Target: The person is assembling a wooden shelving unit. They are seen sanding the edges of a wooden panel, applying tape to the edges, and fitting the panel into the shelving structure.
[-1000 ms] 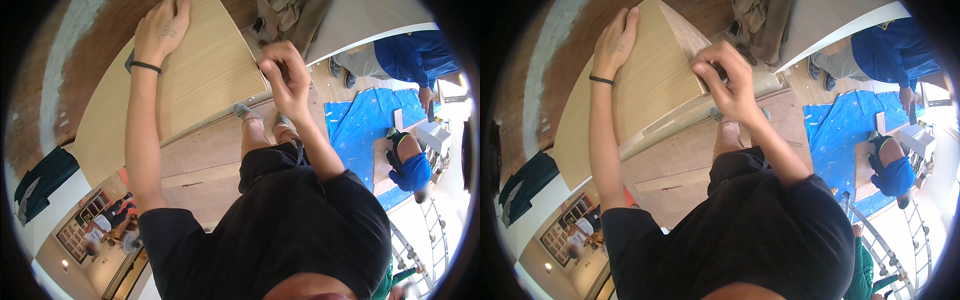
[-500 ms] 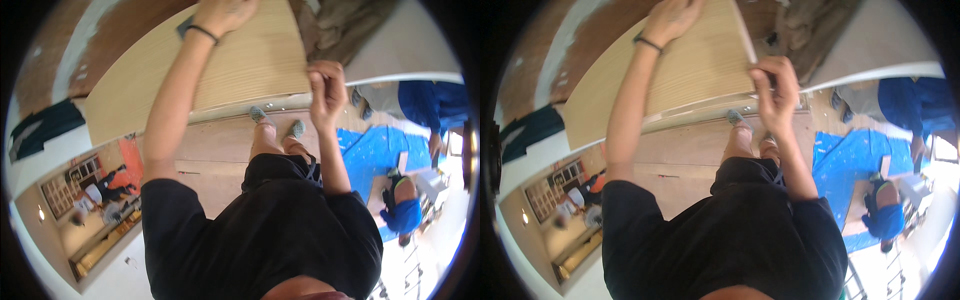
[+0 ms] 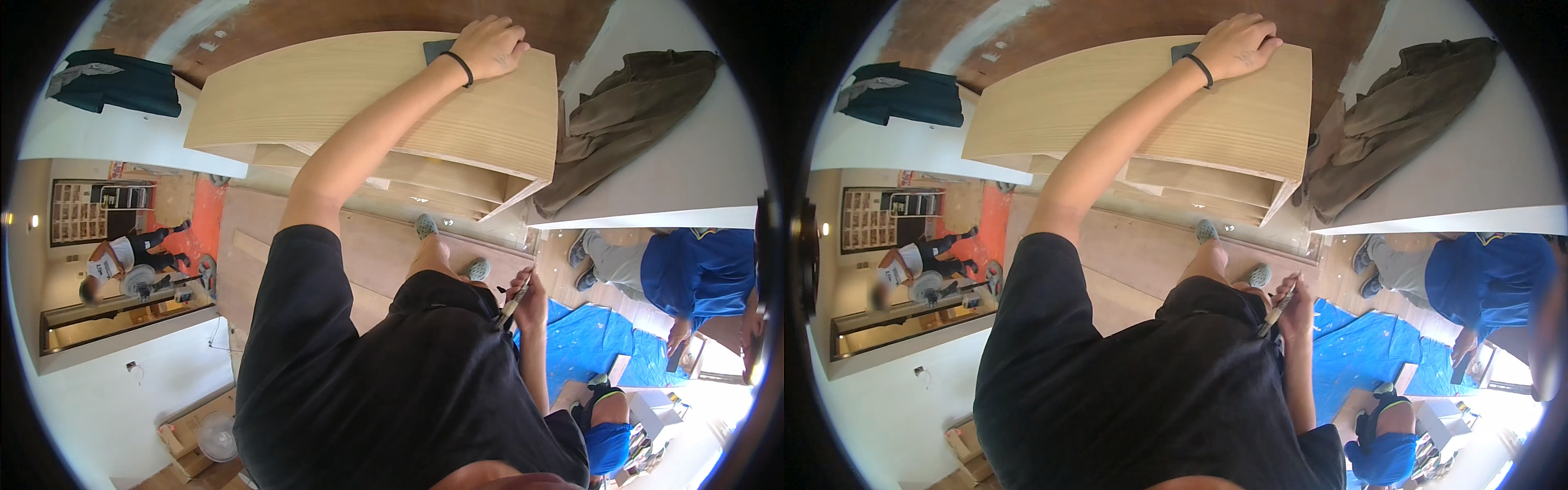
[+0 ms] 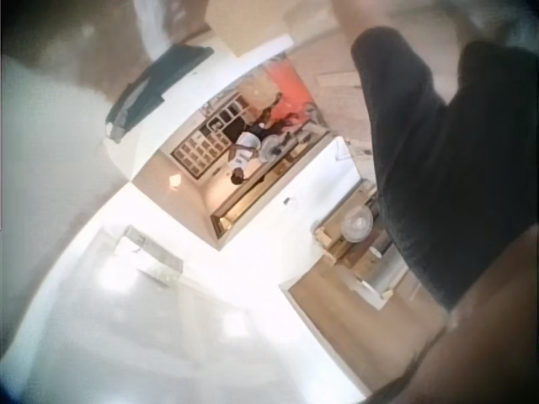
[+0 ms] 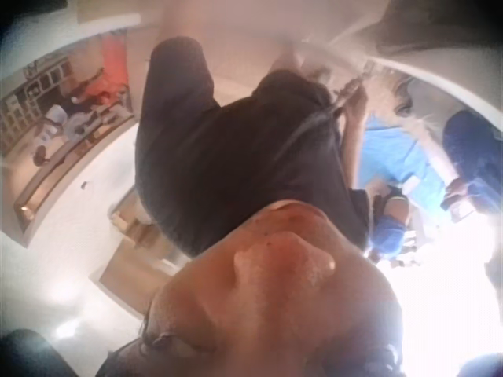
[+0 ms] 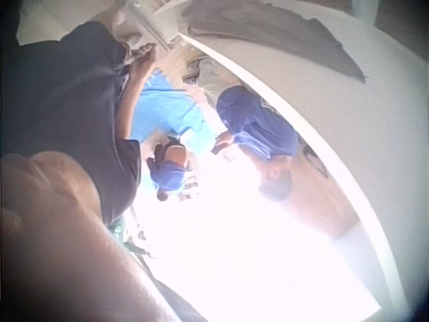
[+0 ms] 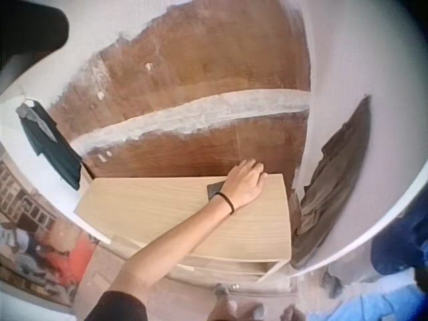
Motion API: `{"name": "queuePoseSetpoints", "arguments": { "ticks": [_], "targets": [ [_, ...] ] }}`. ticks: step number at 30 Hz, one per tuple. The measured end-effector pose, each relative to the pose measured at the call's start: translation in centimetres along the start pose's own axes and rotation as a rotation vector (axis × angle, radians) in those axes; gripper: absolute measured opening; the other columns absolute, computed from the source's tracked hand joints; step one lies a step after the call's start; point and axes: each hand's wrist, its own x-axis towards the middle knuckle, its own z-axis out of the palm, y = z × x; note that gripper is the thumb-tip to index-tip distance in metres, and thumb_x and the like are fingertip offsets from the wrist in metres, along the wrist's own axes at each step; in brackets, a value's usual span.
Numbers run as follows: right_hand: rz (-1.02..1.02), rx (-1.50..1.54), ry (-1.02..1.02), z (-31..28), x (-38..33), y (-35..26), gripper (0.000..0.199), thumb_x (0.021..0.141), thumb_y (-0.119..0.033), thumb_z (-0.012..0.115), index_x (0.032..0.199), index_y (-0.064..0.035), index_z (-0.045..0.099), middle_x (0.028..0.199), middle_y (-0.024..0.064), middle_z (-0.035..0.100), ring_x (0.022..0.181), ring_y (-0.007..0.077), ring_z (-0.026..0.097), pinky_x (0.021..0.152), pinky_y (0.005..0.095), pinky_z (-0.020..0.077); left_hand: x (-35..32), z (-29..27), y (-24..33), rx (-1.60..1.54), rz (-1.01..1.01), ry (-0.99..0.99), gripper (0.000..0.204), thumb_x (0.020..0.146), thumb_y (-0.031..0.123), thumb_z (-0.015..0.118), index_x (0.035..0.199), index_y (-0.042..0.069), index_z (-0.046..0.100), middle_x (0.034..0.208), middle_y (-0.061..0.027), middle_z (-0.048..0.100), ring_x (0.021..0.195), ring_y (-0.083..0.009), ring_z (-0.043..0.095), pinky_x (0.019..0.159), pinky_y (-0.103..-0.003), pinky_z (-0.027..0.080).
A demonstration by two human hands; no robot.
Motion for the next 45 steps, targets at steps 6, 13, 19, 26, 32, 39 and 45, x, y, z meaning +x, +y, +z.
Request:
{"name": "queuePoseSetpoints", "arguments": {
  "ticks": [6, 13, 19, 26, 32, 39, 45],
  "targets": [
    [-0.097, -0.676, -0.054, 3.9, -2.3, 3.5, 0.045, 0.099, -0.054, 0.043, 0.086, -0.0114, 0.049, 0.068, -0.0005, 0.045, 0.052, 0.012, 0.043, 0.05, 0.0262, 0.0378, 2.8, -2.4, -0.3, -0.194, -0.185, -0.43, 0.038, 0.095, 0.044, 0.051, 0.099, 0.009, 0.067, 0.096, -0.0111, 0.067, 0.095, -0.0278, 0.063, 0.083, -0.042, 0.048],
    [-0.422, -1.117, -0.118, 7.4, -2.9, 5.1, 0.015, 0.099, -0.021, 0.055, 0.105, -0.0076, 0.052, 0.062, -0.005, 0.043, 0.049, 0.0036, 0.038, 0.043, 0.0206, 0.029, -0.1, -9.3, 0.0, -0.051, -0.008, 0.146, 0.027, 0.091, 0.025, 0.058, 0.104, 0.001, 0.06, 0.106, -0.0181, 0.061, 0.108, -0.0348, 0.056, 0.088, -0.044, 0.044],
    [-0.924, -0.762, 0.238, 11.8, 1.6, -2.0, 0.019, 0.097, -0.025, 0.058, 0.101, -0.0073, 0.061, 0.058, -0.0066, 0.037, 0.046, 0.0027, 0.031, 0.039, 0.0221, 0.0222, -19.3, -14.9, 0.9, -0.026, -0.256, 0.936, 0.019, 0.086, 0.005, 0.057, 0.103, 0.001, 0.053, 0.099, -0.0132, 0.054, 0.091, -0.028, 0.051, 0.08, -0.04, 0.042],
    [-1.114, -0.862, 0.261, 20.0, 7.0, -13.3, 0.042, 0.099, -0.032, 0.046, 0.128, -0.004, 0.059, 0.129, 0.01, 0.062, 0.108, 0.0137, 0.059, 0.082, 0.0282, 0.0466, -38.6, -15.8, -5.7, -0.148, -1.057, 1.115, 0.022, 0.093, 0.007, 0.05, 0.112, -0.001, 0.044, 0.106, -0.0128, 0.046, 0.098, -0.0215, 0.046, 0.083, -0.034, 0.04],
    [-0.95, -0.861, -0.015, 27.1, 10.8, -13.0, 0.044, 0.102, -0.03, 0.038, 0.13, -0.0008, 0.055, 0.127, 0.0115, 0.059, 0.12, 0.0236, 0.055, 0.103, 0.0393, 0.0446, -42.0, -18.5, -8.1, 0.049, -1.098, 1.164, 0.021, 0.095, 0.008, 0.049, 0.112, -0.002, 0.043, 0.108, -0.0127, 0.045, 0.095, -0.0199, 0.044, 0.081, -0.032, 0.04],
    [-1.327, -1.524, -0.168, 27.1, 12.1, -13.8, 0.041, 0.101, -0.03, 0.044, 0.128, -0.0006, 0.056, 0.119, 0.0137, 0.064, 0.102, 0.0226, 0.063, 0.088, 0.0377, 0.0502, -35.1, -28.6, -1.3, 0.109, -0.386, 1.551, 0.028, 0.094, 0.018, 0.053, 0.116, 0.004, 0.042, 0.105, -0.0099, 0.047, 0.085, -0.0179, 0.05, 0.077, -0.033, 0.042],
    [-1.44, -1.496, -0.163, 27.5, 14.5, -16.5, 0.036, 0.097, -0.032, 0.054, 0.114, -0.0007, 0.059, 0.104, 0.0124, 0.066, 0.087, 0.0208, 0.064, 0.072, 0.0365, 0.0506, -35.3, -37.9, 11.5, 0.082, -0.093, 1.271, 0.068, 0.082, 0.06, 0.063, 0.12, 0.005, 0.05, 0.1, -0.0032, 0.046, 0.084, -0.0173, 0.047, 0.07, -0.031, 0.039]
  ]
}}
